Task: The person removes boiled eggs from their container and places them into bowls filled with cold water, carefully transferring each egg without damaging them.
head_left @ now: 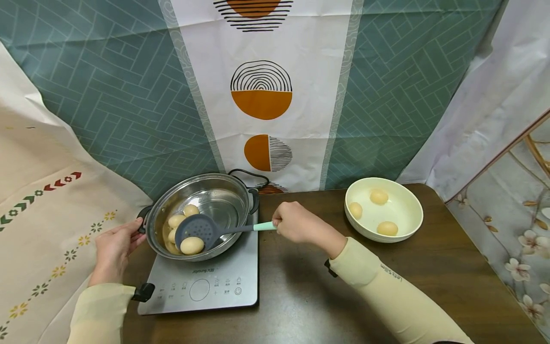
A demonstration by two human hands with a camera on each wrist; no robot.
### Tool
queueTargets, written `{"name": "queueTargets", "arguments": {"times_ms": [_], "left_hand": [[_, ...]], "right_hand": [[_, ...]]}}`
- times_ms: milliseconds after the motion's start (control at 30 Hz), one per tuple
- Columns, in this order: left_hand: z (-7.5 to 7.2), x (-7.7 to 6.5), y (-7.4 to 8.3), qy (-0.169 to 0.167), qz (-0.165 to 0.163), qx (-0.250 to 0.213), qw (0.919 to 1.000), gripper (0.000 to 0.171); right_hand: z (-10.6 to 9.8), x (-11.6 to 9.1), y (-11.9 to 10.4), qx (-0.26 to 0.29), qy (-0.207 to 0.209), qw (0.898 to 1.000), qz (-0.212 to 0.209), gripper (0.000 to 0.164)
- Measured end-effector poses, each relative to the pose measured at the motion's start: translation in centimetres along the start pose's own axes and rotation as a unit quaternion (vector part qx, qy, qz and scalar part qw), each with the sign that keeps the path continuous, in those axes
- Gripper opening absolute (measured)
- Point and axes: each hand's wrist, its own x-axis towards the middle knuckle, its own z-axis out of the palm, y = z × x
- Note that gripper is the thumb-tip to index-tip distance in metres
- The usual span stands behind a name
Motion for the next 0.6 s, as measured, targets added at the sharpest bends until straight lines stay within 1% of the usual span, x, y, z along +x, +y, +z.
{"name": "queueTargets", "arguments": {"times_ms": [233, 333, 467, 600], "left_hand": [[0.1, 0.0, -0.1, 0.004, 0.002, 0.001, 1.0, 0.008], [0.1, 0.1, -0.1, 0.004, 0.003, 0.003, 1.0, 0.008], [0.1, 0.1, -0.1, 0.004, 0.003, 0.007, 1.0, 0.007], [0.1, 0.0, -0.1, 0.002, 0.005, 0.002, 1.0, 0.006]], "right_hand": [[-0.4, 0.0, 0.2, 0.027, -0.002, 1.0, 0.014, 0.025], [-0.9, 0.0, 0.3, 0.029, 0.013, 0.999, 0.017, 0.029], [-1.4, -0.1, 0.6, 0.031, 0.044, 0.998, 0.025, 0.031], [-1.6, -0.3, 0.9, 0.021, 0.054, 0.998, 0.03, 0.033]]}}
